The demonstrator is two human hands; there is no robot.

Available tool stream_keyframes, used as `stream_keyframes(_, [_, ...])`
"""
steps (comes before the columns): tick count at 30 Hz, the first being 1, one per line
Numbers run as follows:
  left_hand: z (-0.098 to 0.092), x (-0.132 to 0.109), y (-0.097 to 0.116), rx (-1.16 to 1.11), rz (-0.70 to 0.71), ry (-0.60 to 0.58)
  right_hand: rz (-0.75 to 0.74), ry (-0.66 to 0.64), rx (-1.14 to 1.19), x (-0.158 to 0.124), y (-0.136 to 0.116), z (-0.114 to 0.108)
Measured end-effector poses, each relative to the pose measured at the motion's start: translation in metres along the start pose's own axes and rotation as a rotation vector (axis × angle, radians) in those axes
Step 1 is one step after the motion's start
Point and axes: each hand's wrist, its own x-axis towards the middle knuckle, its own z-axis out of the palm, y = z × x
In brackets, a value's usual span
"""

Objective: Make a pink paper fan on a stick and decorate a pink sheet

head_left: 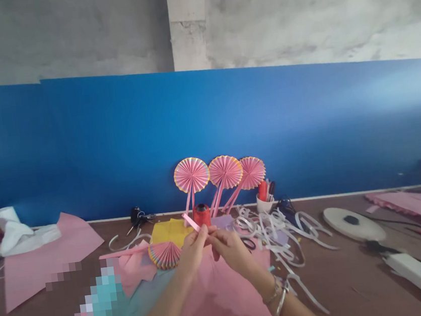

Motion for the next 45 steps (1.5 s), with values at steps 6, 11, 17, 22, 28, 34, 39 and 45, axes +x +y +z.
stream_keyframes(6, [-0.020, 0.014, 0.008, -0.279, -0.057, 0.161, 0.148, -0.294, 0.013, -0.002, -0.001, -0.020])
stream_keyframes(11, [-0.054, 0.027, 0.032, -0.347, -0.005, 0.353, 0.193, -0.469, 0.037, 0.001, 0.019, -0.052])
stream_keyframes(17, [-0.055, 0.024, 0.034, -0.142, -0.003, 0.226, 0.199, -0.083, 0.130, 0.012, 0.028, -0.045])
stream_keyframes(22, [-0.011, 0.005, 0.015, 0.052, -0.117, -0.045, 0.224, -0.265, 0.374, 0.000, -0.001, -0.006])
stream_keyframes(28, [-0.010, 0.002, 0.026, -0.056, -0.077, 0.109, 0.187, -0.375, 0.509, -0.007, -0.002, 0.002])
stream_keyframes(34, [-0.026, 0.011, 0.028, -0.091, -0.069, 0.252, 0.204, -0.432, 0.462, -0.005, -0.001, 0.000])
stream_keyframes(39, [-0.032, 0.016, 0.021, -0.071, -0.104, 0.297, 0.210, -0.434, 0.314, -0.006, -0.006, -0.004])
stream_keyframes(45, [-0.049, 0.019, 0.044, -0.276, -0.079, 0.430, 0.175, -0.444, 0.158, -0.007, -0.014, -0.013])
